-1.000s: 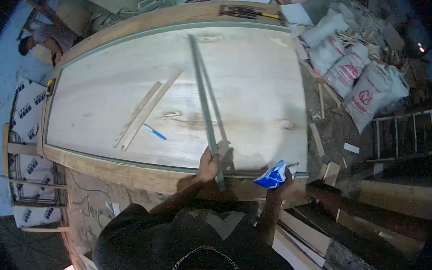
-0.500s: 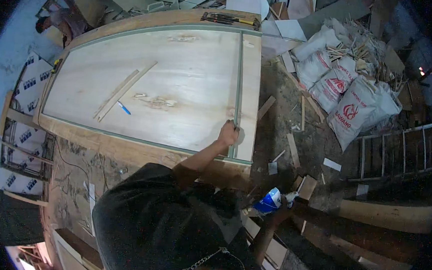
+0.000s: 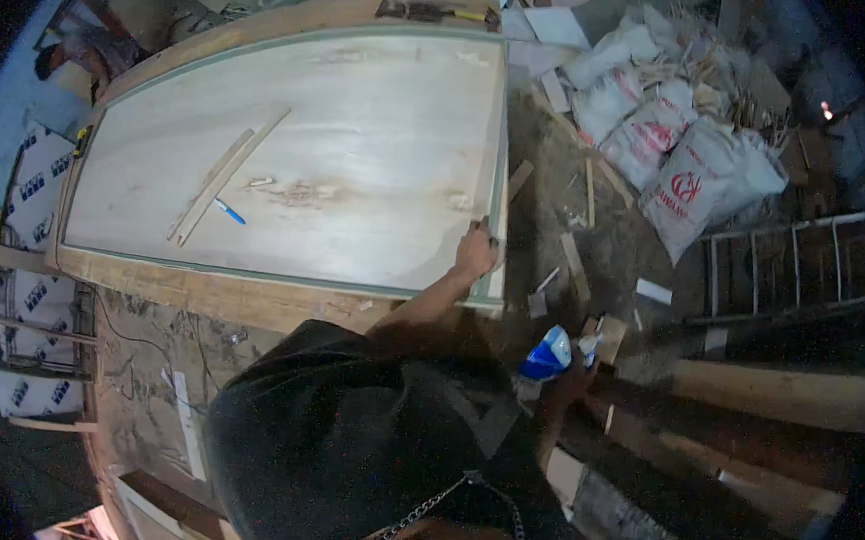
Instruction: The person applies adhesive from a blue and white bottle onto a narrow wooden strip, then positions the strip along the edge of a large wooden panel. Using a pneumatic nail gun, the person secures the strip to the panel by firing nails at intervals along its length.
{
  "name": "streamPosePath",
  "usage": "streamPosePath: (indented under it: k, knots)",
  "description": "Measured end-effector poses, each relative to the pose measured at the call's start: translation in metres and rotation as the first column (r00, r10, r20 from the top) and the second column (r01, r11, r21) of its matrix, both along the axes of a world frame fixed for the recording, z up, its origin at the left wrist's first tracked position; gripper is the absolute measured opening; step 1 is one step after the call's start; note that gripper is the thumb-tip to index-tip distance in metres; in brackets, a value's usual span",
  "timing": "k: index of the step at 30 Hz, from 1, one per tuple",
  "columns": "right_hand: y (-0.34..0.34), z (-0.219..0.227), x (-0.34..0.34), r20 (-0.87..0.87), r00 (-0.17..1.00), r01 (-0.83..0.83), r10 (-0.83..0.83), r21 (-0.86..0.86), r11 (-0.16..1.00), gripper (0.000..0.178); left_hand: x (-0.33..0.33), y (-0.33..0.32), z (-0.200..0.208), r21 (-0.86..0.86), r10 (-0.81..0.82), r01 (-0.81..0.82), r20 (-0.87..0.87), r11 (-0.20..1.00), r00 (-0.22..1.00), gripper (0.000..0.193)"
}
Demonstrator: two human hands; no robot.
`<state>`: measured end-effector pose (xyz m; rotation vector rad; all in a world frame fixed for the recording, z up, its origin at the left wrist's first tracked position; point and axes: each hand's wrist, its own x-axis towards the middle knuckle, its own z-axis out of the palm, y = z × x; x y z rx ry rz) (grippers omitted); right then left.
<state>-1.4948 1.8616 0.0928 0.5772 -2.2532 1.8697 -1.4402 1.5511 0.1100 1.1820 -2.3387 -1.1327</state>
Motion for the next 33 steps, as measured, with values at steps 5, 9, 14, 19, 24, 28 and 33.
streamPosePath:
  k: [5,9,14,19,24,28,33]
  knots:
    - [-0.048,0.098,0.023,0.347,0.936,0.057,-0.052,-0.004,0.998,0.03,0.007,-0.003,0.012,-0.002,0.025,-0.025,-0.041,1.0,0.999,0.059]
    - [-0.05,0.077,0.007,-0.325,0.909,-0.13,0.262,0.376,0.917,0.025,0.011,-0.01,0.009,-0.078,0.064,-0.071,-0.088,0.994,0.994,0.058]
    - [-0.04,0.033,-0.03,0.512,0.846,-0.077,0.15,-0.161,0.984,0.031,-0.01,0.007,0.005,-0.08,0.045,-0.052,-0.086,0.995,0.995,0.056]
    - [-0.045,0.034,-0.06,0.077,0.938,-0.337,0.338,0.426,0.84,0.041,-0.011,0.016,0.002,-0.115,0.162,-0.167,-0.053,0.979,0.985,0.056]
    - [-0.052,0.003,-0.101,0.793,0.542,-0.031,0.278,-0.312,0.95,0.031,-0.022,0.021,0.011,-0.097,0.17,-0.171,-0.017,0.981,0.985,0.055]
    - [-0.037,-0.046,-0.139,0.734,0.554,-0.13,0.393,-0.39,0.912,0.032,-0.021,0.014,-0.001,-0.205,0.156,-0.166,-0.065,0.965,0.986,0.052]
    - [-0.035,-0.072,-0.141,0.71,0.629,-0.091,0.317,-0.338,0.937,0.024,-0.01,0.012,0.001,-0.113,0.135,-0.141,-0.06,0.984,0.989,0.057]
